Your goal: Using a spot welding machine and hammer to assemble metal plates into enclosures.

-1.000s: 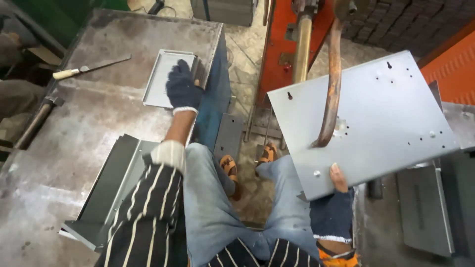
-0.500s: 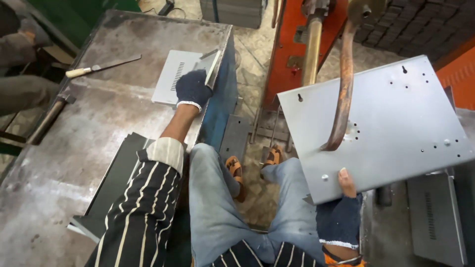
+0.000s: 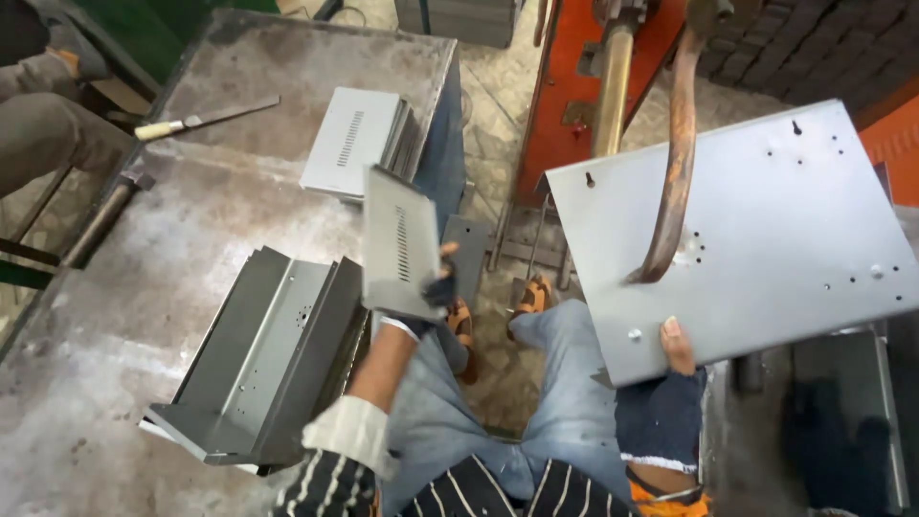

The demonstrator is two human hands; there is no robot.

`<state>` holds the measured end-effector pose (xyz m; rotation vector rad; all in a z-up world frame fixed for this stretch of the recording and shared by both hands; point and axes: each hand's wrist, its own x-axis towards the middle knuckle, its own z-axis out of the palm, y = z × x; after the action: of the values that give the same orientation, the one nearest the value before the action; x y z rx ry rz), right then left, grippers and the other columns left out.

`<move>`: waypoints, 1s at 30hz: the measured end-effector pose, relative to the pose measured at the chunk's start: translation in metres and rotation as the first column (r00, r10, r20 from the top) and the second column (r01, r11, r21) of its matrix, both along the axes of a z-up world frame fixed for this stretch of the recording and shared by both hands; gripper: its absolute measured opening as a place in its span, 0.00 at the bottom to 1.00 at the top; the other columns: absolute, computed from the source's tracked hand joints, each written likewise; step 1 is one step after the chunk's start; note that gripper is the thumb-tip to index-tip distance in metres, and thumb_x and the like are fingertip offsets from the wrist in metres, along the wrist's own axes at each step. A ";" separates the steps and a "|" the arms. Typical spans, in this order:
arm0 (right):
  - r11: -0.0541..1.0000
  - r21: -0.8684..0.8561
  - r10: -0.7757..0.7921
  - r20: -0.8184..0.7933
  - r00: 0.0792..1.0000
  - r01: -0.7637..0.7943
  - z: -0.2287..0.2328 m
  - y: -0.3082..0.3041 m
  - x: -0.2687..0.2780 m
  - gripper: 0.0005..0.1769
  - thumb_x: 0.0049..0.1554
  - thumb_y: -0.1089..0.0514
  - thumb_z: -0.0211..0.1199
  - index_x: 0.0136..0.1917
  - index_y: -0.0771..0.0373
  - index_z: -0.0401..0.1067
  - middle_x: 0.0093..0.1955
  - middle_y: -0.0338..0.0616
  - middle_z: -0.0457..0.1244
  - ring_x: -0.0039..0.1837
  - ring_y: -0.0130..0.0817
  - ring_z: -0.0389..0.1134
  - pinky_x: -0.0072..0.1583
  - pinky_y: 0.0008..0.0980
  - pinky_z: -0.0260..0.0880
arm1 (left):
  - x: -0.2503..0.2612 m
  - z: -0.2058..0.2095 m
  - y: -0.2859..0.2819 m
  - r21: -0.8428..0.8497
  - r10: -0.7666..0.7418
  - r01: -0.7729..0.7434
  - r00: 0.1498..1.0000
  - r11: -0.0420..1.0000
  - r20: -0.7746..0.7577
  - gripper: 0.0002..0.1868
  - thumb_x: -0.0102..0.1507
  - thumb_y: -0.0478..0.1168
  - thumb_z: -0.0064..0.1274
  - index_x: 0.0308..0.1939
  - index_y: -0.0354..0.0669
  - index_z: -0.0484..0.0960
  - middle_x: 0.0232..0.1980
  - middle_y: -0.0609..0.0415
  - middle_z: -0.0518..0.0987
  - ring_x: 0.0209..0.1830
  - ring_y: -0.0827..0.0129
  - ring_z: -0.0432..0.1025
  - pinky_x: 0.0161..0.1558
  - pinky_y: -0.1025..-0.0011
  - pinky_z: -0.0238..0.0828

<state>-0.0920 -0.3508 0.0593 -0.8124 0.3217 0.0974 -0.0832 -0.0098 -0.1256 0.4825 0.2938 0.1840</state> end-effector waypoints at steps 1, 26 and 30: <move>1.000 -0.002 -0.004 -0.003 1.000 0.004 0.000 0.002 0.000 0.26 0.56 0.53 0.66 0.66 0.59 0.67 0.59 0.37 0.65 0.60 0.32 0.66 0.63 0.36 0.68 | -0.004 -0.007 -0.017 -0.162 -0.106 0.119 0.990 0.980 0.091 0.33 0.63 0.59 0.46 0.59 0.34 0.74 0.36 0.46 0.77 0.22 0.68 0.68 0.25 0.72 0.63; 0.987 -0.159 0.024 0.095 0.995 -0.009 -0.052 -0.022 0.001 0.24 0.58 0.52 0.62 0.66 0.61 0.70 0.67 0.33 0.64 0.69 0.25 0.63 0.71 0.31 0.60 | 0.018 0.097 -0.216 0.212 0.076 -0.006 0.943 0.977 -0.324 0.38 0.61 0.70 0.46 0.54 0.38 0.80 0.46 0.49 0.83 0.42 0.65 0.78 0.45 0.67 0.78; 0.995 -0.102 -0.003 0.009 1.000 0.004 -0.024 -0.018 -0.001 0.24 0.58 0.53 0.64 0.66 0.61 0.71 0.67 0.34 0.64 0.69 0.25 0.62 0.71 0.31 0.59 | 0.028 0.091 -0.213 0.216 0.099 -0.028 0.941 0.976 -0.325 0.39 0.62 0.69 0.47 0.54 0.35 0.79 0.47 0.48 0.83 0.43 0.64 0.78 0.46 0.65 0.77</move>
<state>-0.0932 -0.3684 0.0356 -0.9135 0.3213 0.0746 -0.0548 -0.2232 -0.0343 0.7152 0.6283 0.1966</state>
